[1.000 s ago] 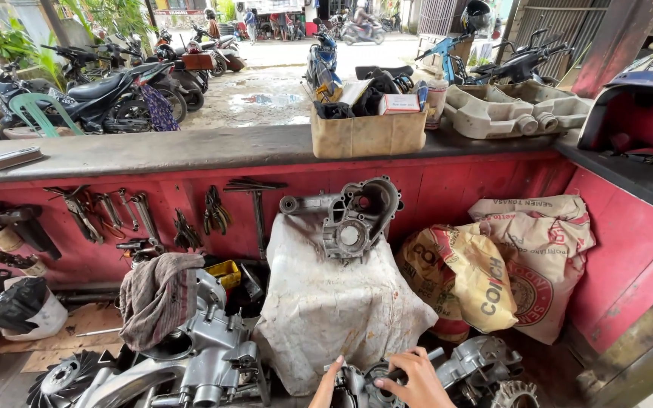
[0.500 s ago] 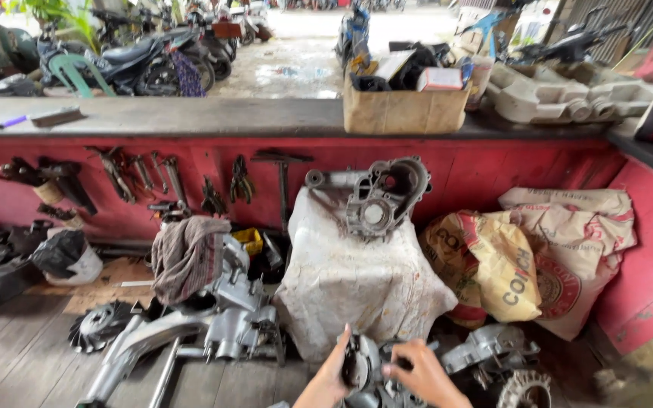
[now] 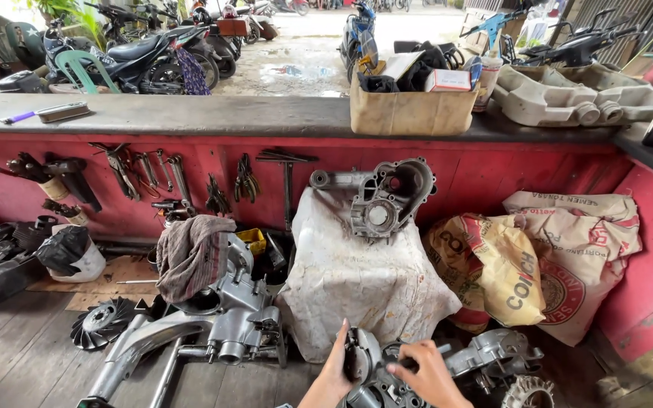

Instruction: The person sits cross-legged on the floor and assembles a motorcycle engine casing. They hold the casing with one hand and use a small tool to manipulate internal components, occasionally rotating the casing to access different areas.

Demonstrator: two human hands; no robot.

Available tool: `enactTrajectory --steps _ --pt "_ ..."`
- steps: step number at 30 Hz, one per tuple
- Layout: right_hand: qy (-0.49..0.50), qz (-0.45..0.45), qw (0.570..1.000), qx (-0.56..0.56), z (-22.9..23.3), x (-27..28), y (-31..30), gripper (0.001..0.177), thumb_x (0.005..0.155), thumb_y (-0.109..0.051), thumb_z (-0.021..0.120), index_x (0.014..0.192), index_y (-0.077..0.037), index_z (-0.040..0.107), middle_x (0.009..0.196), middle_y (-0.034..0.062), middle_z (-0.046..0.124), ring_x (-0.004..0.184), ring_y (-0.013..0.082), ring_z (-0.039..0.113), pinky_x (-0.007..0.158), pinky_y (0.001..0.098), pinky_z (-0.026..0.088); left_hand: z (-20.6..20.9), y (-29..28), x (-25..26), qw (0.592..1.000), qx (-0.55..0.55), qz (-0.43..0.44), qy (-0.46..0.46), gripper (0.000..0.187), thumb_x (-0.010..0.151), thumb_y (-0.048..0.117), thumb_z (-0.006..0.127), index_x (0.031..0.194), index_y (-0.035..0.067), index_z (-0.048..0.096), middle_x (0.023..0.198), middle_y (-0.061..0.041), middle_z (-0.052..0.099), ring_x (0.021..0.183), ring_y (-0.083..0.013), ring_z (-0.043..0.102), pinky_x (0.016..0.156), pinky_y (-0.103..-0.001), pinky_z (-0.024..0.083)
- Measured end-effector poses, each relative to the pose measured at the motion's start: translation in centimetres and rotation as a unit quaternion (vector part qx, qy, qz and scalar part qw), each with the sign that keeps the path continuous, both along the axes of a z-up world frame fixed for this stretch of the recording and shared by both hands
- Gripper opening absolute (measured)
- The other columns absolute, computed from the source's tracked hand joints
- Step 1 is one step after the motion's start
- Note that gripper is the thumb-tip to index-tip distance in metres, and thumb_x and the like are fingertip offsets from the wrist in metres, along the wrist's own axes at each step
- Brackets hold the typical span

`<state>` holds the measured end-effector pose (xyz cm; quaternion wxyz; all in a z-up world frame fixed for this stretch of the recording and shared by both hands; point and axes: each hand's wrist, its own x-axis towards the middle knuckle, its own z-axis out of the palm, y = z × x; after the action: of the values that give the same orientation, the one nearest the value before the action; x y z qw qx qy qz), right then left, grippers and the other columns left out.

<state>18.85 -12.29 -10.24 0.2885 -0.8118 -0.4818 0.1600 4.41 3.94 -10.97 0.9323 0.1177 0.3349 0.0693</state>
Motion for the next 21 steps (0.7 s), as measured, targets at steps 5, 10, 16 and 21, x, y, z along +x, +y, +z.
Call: enactTrajectory --steps 5,10,16,21 --pt "0.026 -0.035 0.999 -0.009 -0.6 0.7 0.5 0.044 0.08 -0.06 0.078 0.084 -0.018 0.068 0.088 -0.0068 0.07 0.102 0.015 0.052 0.088 0.0272 0.044 3.5 -0.6 -1.0 1.0 0.015 -0.001 -0.018 0.088 0.082 0.073 0.056 0.126 -0.002 0.069 0.121 -0.025 0.07 0.111 -0.0376 0.065 0.1 -0.048 0.05" --pt "0.019 0.014 0.997 0.067 -0.1 -0.3 0.3 0.061 0.073 -0.078 0.065 0.075 -0.018 0.065 0.08 -0.0037 0.066 0.095 0.0136 0.054 0.079 0.0275 0.044 2.0 -0.5 -0.4 1.0 -0.014 0.013 -0.018 0.1 0.079 0.076 0.055 0.138 -0.004 0.064 0.135 -0.029 0.066 0.122 -0.042 0.061 0.105 -0.049 0.046" --pt "0.032 -0.066 0.99 0.119 -1.1 1.6 1.1 0.053 0.076 -0.069 0.06 0.072 -0.019 0.076 0.072 -0.0039 0.078 0.083 0.0152 0.071 0.098 0.038 0.044 4.4 -1.3 -1.0 1.0 0.015 0.005 0.012 0.104 0.082 0.072 0.059 0.154 -0.001 0.047 0.152 -0.027 0.056 0.136 -0.0403 0.055 0.114 -0.047 0.04" --pt "0.028 0.027 0.994 0.101 0.1 -1.3 0.7 0.048 0.074 -0.059 0.084 0.069 -0.018 0.06 0.071 -0.0069 0.06 0.1 0.0165 0.049 0.084 0.0282 0.043 3.6 -0.8 -0.9 1.0 -0.012 -0.026 0.006 0.105 0.079 0.075 0.058 0.145 -0.006 0.06 0.146 -0.028 0.062 0.134 -0.0412 0.056 0.112 -0.05 0.041"
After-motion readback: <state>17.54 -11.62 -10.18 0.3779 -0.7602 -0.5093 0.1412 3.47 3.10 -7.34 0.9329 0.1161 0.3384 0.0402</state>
